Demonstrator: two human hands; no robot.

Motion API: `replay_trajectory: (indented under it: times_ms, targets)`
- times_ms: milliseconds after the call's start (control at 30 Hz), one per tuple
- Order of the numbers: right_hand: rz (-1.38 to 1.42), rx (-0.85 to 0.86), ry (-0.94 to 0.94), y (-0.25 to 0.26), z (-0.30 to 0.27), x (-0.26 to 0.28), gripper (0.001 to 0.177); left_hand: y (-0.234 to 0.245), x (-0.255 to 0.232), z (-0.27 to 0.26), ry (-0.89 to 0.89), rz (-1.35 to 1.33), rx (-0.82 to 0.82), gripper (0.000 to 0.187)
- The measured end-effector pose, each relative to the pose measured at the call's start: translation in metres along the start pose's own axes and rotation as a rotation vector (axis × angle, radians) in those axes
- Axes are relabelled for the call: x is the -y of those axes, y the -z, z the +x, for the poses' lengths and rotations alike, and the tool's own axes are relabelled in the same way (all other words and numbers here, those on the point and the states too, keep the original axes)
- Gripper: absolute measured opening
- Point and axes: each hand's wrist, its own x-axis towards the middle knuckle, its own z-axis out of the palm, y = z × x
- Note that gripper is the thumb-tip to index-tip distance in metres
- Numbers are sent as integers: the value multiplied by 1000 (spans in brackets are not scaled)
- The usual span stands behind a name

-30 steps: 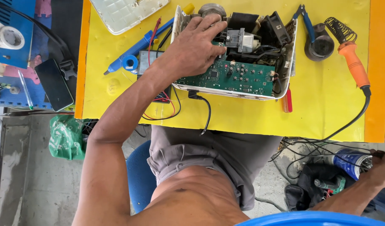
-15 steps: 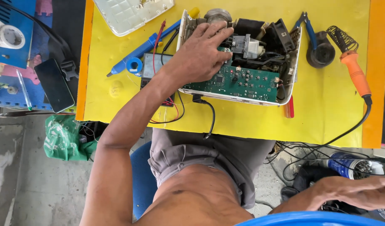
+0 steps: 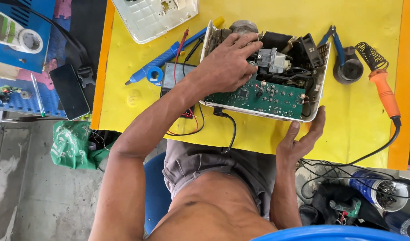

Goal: The person works on a disassembled electronic device, likely a projector, placed on a yellow workbench. They lift and reposition the green circuit board, connect a power cable, and use a multimeter to test components on the board.

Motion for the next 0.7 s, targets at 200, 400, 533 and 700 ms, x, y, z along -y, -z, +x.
replay_trajectory:
  times_ms: [200,400,533,700]
  targets:
    - [-107,-67,139,-4,-5,4,45,1,0,-2,-8,-36,-37,19]
    - [-233,-31,464,-13,5,29,31,0,-1,-5,-16,-26,-94,18]
    - [-297,154,345,-24,22,41,54,0,-3,-4,1,-3,-61,20]
    - [-329,261,404,-27,43,43,83,-4,-3,-4,19,-28,-56,27]
